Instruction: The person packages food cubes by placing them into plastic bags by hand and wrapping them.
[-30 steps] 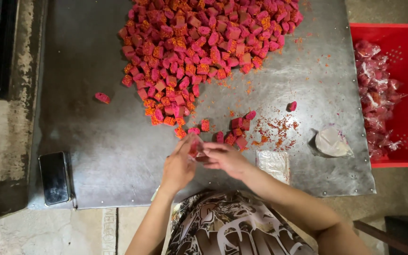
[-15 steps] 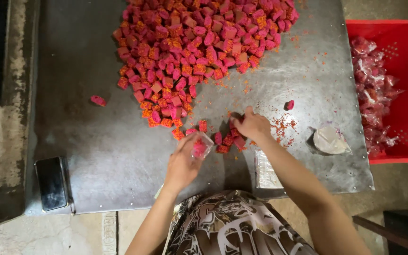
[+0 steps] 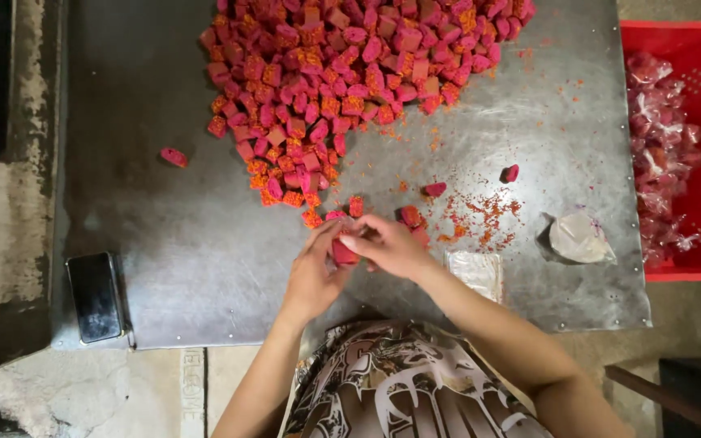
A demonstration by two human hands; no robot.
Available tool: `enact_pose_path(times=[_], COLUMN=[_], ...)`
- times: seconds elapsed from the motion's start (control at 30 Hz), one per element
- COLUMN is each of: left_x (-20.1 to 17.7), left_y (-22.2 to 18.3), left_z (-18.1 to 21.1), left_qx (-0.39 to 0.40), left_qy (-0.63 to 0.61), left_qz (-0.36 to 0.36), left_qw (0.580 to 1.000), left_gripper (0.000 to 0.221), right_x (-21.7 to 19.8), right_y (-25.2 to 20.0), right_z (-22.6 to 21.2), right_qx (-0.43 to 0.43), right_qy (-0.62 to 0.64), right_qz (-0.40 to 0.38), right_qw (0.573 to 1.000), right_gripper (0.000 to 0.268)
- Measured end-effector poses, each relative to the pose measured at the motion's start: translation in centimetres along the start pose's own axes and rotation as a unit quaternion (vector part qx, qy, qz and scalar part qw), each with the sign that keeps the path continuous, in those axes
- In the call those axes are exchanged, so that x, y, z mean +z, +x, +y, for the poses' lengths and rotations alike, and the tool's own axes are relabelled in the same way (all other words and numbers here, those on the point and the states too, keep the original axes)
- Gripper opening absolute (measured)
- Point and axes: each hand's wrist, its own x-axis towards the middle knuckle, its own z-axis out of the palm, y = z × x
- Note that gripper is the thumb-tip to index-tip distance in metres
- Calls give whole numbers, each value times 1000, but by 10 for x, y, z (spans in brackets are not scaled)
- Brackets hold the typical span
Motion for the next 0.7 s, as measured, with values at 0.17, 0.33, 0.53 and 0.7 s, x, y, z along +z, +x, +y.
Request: enact_pose_path(times=[0.17,0.33,0.53,0.7], left_x=[6,8,-10,-9], left_y=[2,3,-4,13], left_z=[-13,-11,10,-12], left_qx=[89,117,138,138], left_qy=[88,87,114,196], left_qz=[32,11,8,33], left_qw=[992,989,984,970], left_gripper=[66,59,65,52], right_x=[9,1,14,-2], right_y=[-18,-22,-23,-13], right_z=[-33,-28,35,49], right_qx=[-111,-33,-203,-213], right_qy=[-348,-498,-404,-423], right_qz=[172,-81,115,151], right_qw=[915,862,884,868], right_gripper=[26,44,21,11])
